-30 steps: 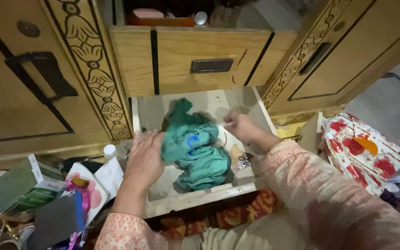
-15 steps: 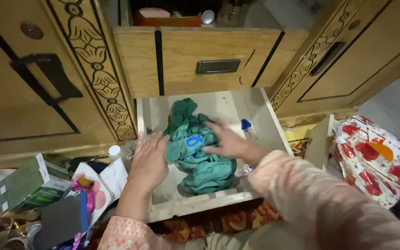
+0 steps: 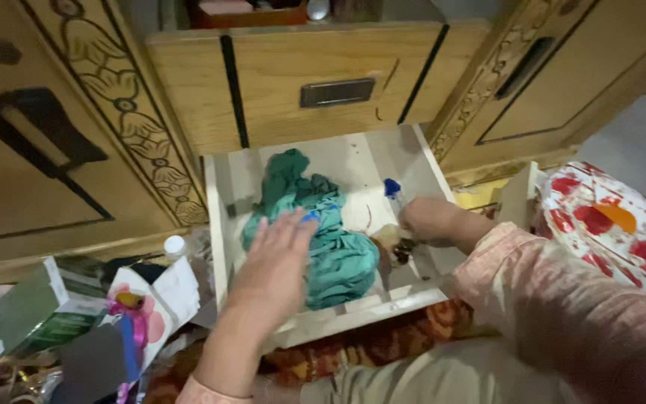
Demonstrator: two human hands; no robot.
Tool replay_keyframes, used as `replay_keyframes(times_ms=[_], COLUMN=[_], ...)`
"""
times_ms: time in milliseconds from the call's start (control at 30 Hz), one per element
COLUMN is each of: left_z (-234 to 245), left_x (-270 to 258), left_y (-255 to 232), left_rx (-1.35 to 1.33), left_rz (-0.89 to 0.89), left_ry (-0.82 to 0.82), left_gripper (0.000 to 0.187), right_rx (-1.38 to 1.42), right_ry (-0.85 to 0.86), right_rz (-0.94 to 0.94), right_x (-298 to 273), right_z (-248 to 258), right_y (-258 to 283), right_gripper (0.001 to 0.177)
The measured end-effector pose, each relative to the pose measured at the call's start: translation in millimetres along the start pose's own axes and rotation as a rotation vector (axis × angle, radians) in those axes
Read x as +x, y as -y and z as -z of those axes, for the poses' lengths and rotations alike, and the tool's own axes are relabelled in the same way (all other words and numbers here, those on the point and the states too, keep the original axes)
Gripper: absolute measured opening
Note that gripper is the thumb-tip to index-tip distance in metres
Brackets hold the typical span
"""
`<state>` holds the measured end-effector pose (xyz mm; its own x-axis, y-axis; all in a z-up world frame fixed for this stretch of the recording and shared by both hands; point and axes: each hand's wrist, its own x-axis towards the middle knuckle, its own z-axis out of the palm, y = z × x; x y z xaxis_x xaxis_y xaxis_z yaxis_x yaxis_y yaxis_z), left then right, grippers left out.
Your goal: The person organizes a cluttered drawer by removing various items, placing a cloth inside, and then arranging papers, a brush, and other small objects back into the drawer.
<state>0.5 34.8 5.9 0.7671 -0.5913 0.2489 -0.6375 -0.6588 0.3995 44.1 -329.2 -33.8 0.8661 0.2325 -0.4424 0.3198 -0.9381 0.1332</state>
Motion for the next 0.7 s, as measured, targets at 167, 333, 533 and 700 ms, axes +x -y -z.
replay_keyframes(times_ms=[167, 333, 533, 700], left_z=[-15.6, -22.5, -34.4, -34.2], left_x=[-1.4, -3.5, -3.9, -5.2], left_y=[-34.9, -18.0, -6.5, 0.5], left_rx=[0.027, 0.063, 0.061, 0.086], left_rz=[-0.072, 0.020, 0.034, 0.045], left_ry=[0.023, 0.122, 0.101, 0.086], left_gripper=[0.064, 0.069, 0.065, 0.063], right_rx=[-0.052, -0.081, -0.013, 0.029], right_ry=[0.080, 0.041, 0.084, 0.002], right_rz=[-0.126, -0.034, -0.103, -0.070], right_x=[-19.3, -21.0, 0.5, 4.9], right_z=[-1.7, -6.7, -25.0, -28.4], right_y=[27.4, 31.5, 20.6, 20.5], right_gripper=[0.018, 0.018, 0.020, 0.023])
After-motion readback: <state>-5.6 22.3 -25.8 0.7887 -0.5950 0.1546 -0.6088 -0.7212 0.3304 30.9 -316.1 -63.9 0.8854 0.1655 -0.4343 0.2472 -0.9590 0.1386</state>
